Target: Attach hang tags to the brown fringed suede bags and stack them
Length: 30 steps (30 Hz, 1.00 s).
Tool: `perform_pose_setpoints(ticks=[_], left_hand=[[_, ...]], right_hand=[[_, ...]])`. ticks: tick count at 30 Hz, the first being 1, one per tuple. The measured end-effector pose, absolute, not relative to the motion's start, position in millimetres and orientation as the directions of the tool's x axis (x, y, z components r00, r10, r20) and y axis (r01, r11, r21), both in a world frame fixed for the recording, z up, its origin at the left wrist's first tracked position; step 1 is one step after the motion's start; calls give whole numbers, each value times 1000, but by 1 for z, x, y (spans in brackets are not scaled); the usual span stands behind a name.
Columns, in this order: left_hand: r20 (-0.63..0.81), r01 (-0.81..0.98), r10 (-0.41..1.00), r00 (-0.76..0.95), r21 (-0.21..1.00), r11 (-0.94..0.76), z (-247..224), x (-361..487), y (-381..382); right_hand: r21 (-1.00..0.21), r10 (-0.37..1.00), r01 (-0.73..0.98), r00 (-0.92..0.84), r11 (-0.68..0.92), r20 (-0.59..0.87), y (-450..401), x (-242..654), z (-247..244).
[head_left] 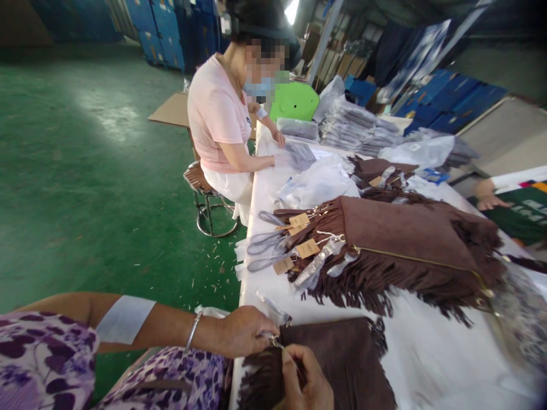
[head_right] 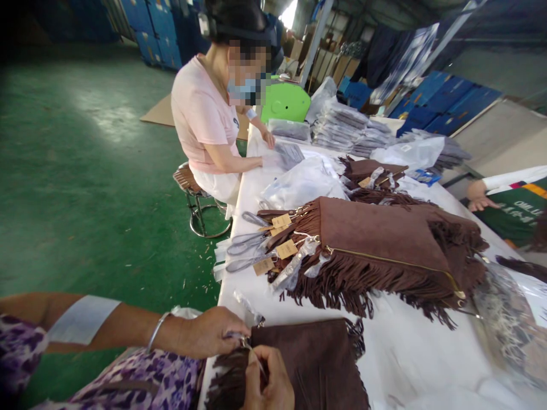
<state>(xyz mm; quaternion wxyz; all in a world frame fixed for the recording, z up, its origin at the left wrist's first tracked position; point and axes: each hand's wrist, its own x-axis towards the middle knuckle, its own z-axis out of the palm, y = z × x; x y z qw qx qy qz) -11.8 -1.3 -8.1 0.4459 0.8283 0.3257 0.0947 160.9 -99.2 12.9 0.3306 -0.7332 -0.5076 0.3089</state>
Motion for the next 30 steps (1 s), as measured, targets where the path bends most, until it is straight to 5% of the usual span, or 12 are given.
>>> perform_pose_setpoints(ticks=[7,11,14,19,22,25,30], left_hand=[[-184,425,623,761,866,-264,-3,-11,-2],[-394,371,574,718,914,163,-7,-9,-2],[-510,246,465,723,820,517,-15,-7,0],[-530,124,254,809,576,808,-30,-2,7],[-445,139,109,889,490,860,-44,1,7],[-468,136,124,875,484,865,-56,3,3],[-595,274,212,776,619,736,-57,4,7]], right_hand=[[-752,958,618,280,-228,-60,-97,162,3],[-738,974,659,225,-144,11,-98,162,-6],[-711,979,693,202,-118,35,-100,163,-12],[-693,981,715,182,-87,64,-103,165,-18],[-680,978,731,175,-55,110,-105,165,-18],[-672,980,739,170,-55,106,-106,166,-17],[-660,987,748,145,-66,65,-110,165,-21]])
